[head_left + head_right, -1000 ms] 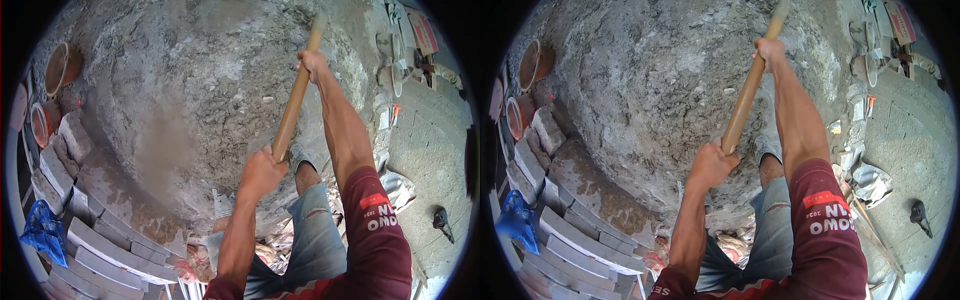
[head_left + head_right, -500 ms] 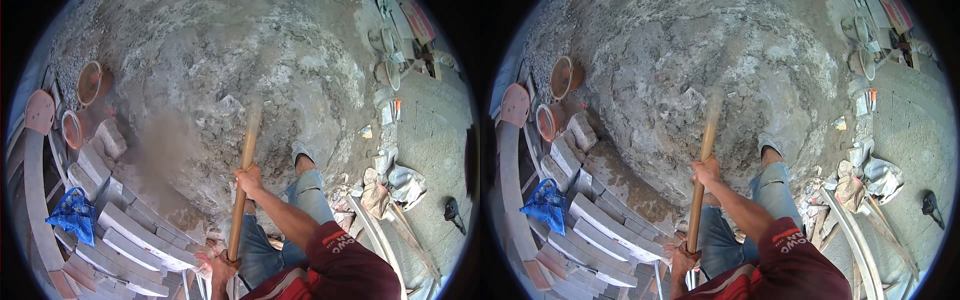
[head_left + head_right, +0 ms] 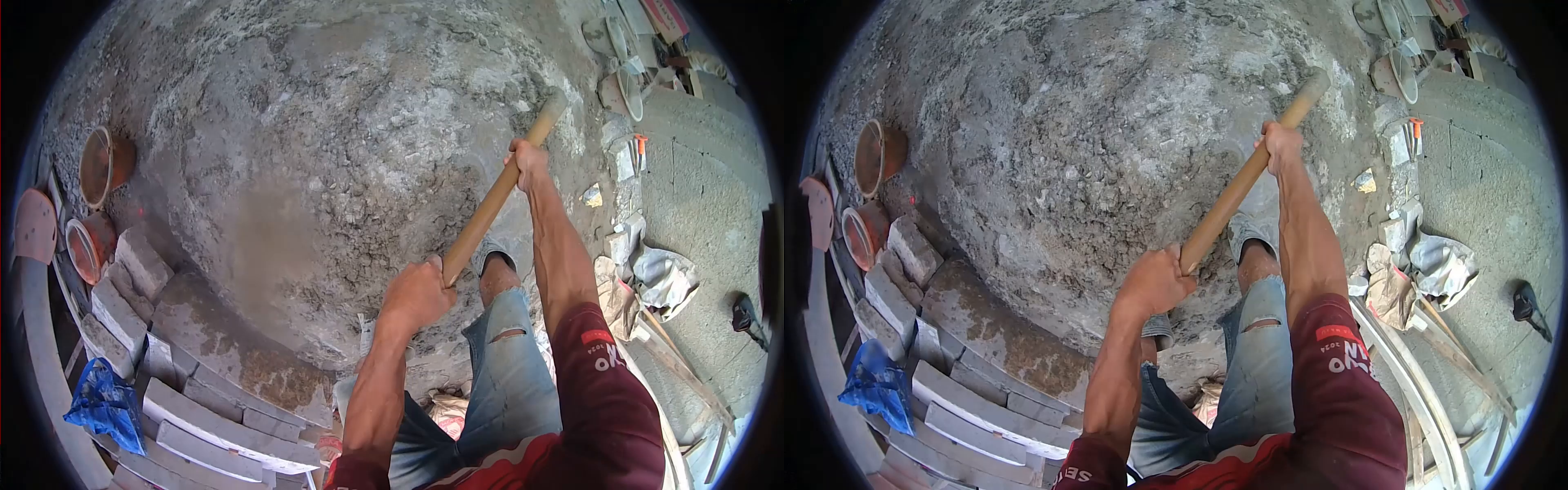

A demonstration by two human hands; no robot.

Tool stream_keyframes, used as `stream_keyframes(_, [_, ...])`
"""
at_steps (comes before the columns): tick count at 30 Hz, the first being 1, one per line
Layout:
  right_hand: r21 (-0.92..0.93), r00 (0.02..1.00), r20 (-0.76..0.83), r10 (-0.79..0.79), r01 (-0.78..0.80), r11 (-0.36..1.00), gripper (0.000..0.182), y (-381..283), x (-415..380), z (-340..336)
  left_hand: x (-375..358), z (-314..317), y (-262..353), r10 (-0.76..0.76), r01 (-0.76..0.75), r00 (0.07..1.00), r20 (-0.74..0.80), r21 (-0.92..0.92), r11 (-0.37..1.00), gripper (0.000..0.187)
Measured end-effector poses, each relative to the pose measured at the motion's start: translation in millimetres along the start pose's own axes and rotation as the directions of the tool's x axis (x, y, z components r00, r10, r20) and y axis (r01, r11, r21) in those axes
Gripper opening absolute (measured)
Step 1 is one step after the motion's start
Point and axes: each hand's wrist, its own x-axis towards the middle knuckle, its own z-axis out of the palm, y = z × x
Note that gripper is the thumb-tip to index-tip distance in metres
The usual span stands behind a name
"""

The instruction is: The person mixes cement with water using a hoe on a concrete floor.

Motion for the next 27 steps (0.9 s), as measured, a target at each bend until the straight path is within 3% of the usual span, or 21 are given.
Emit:
stream_keyframes(7, [-0.042, 0.976, 0.159, 0.146, -0.141, 0.989, 0.013, 63, -125, 55, -129, -25, -63, -0.099, 0.095, 0.994, -0.053, -0.075, 0.993, 0.037])
stream_keyframes(12, [-0.056, 0.918, 0.282, 0.28, -0.276, 0.96, 0.008, 138, -231, 77, -237, -10, -98, -0.327, 0.338, 0.931, -0.162, 0.046, 0.94, 0.035])
stream_keyframes(15, [-0.121, 0.878, 0.387, 0.28, -0.253, 0.96, 0.009, 176, -271, 77, -278, 22, -117, -0.52, 0.505, 0.842, -0.142, -0.131, 0.853, 0.033])
stream_keyframes(16, [-0.128, 0.864, 0.428, 0.267, -0.235, 0.964, 0.01, 182, -276, 71, -287, 36, -116, -0.516, 0.486, 0.835, -0.193, -0.182, 0.855, 0.031])
stream_keyframes(17, [-0.132, 0.848, 0.463, 0.26, -0.224, 0.966, 0.014, 184, -282, 64, -292, 52, -112, -0.51, 0.461, 0.826, -0.241, -0.233, 0.856, 0.03])
stream_keyframes(21, [-0.175, 0.803, 0.53, 0.274, -0.213, 0.961, 0.023, 156, -286, 10, -300, 106, -84, -0.595, 0.521, 0.791, -0.147, -0.35, 0.779, 0.028])
stream_keyframes(23, [-0.102, 0.817, 0.531, 0.226, -0.203, 0.974, 0.025, 133, -272, -13, -292, 125, -77, -0.507, 0.441, 0.844, -0.177, -0.311, 0.842, 0.026])
stream_keyframes(26, [0.1, 0.885, 0.464, 0.04, -0.097, 0.99, 0.024, 84, -216, -39, -220, 112, -51, -0.433, 0.414, 0.886, -0.165, -0.138, 0.9, 0.027])
stream_keyframes(27, [0.078, 0.907, 0.421, -0.015, -0.02, 0.997, 0.027, 60, -185, -45, -182, 105, -46, -0.354, 0.346, 0.928, -0.116, -0.087, 0.934, 0.028])
